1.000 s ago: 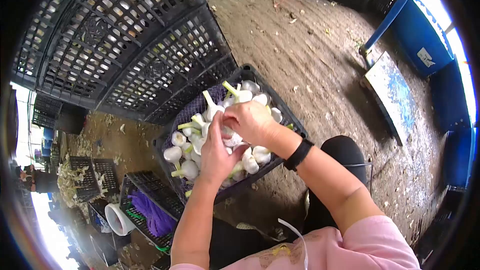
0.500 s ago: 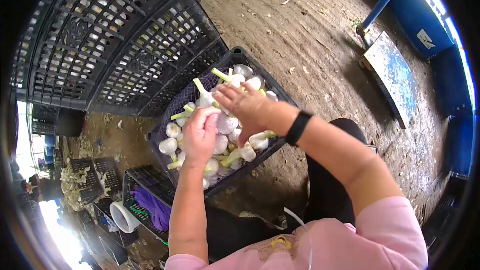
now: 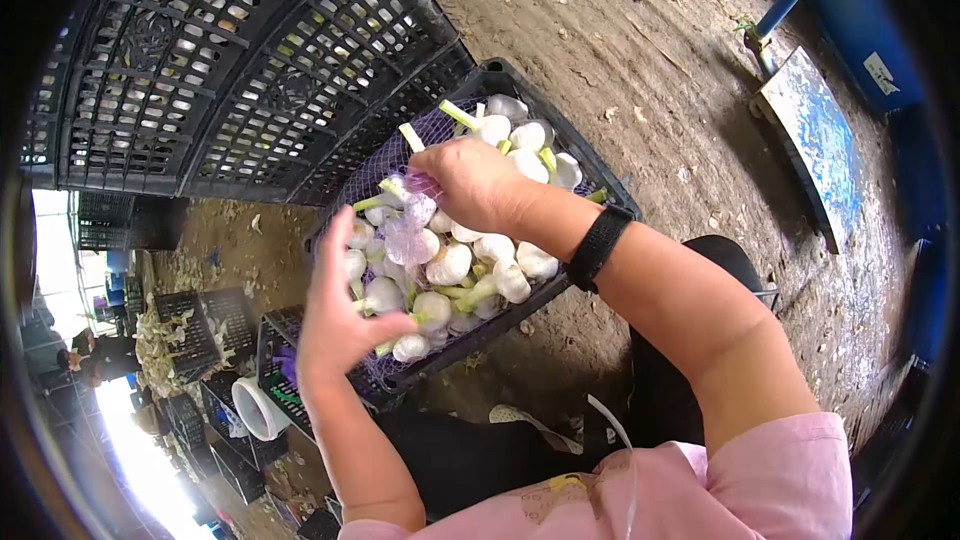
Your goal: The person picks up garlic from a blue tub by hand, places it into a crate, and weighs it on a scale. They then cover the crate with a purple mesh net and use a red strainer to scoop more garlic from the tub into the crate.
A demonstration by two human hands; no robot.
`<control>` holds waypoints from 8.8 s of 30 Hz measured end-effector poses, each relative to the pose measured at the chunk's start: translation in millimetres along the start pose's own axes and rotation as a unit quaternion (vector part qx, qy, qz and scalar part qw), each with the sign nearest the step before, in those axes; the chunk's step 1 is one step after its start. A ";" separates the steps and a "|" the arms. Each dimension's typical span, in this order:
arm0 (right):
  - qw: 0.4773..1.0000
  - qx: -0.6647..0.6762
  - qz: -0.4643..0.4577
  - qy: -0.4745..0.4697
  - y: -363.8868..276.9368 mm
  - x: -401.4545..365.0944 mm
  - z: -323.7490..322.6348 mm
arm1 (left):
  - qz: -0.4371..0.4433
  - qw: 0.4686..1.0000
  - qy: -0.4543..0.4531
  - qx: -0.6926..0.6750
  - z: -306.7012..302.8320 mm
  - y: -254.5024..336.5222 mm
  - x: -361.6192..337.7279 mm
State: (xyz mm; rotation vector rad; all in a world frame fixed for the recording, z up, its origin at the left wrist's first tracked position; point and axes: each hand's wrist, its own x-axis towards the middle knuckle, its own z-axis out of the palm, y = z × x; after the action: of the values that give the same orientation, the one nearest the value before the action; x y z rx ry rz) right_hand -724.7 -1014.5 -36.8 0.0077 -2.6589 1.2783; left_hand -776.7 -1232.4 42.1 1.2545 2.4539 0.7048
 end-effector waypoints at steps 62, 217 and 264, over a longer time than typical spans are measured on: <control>0.997 0.063 0.021 0.048 -15.8 -3.3 8.5 | 0.004 0.998 0.053 0.028 112.1 -42.2 58.7; 0.891 0.447 0.068 -0.029 -0.2 -14.8 39.8 | -0.144 0.918 0.078 -0.362 -25.4 12.1 -31.0; 0.896 0.421 0.085 -0.117 9.2 -11.8 33.6 | -0.203 0.940 0.039 -0.272 69.6 -30.6 62.1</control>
State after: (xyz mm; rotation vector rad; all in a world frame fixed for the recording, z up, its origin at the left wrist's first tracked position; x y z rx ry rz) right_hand -719.6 -1035.7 -66.5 0.0537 -2.0654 2.5159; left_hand -800.5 -1176.9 -35.2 0.5023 2.2298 1.2093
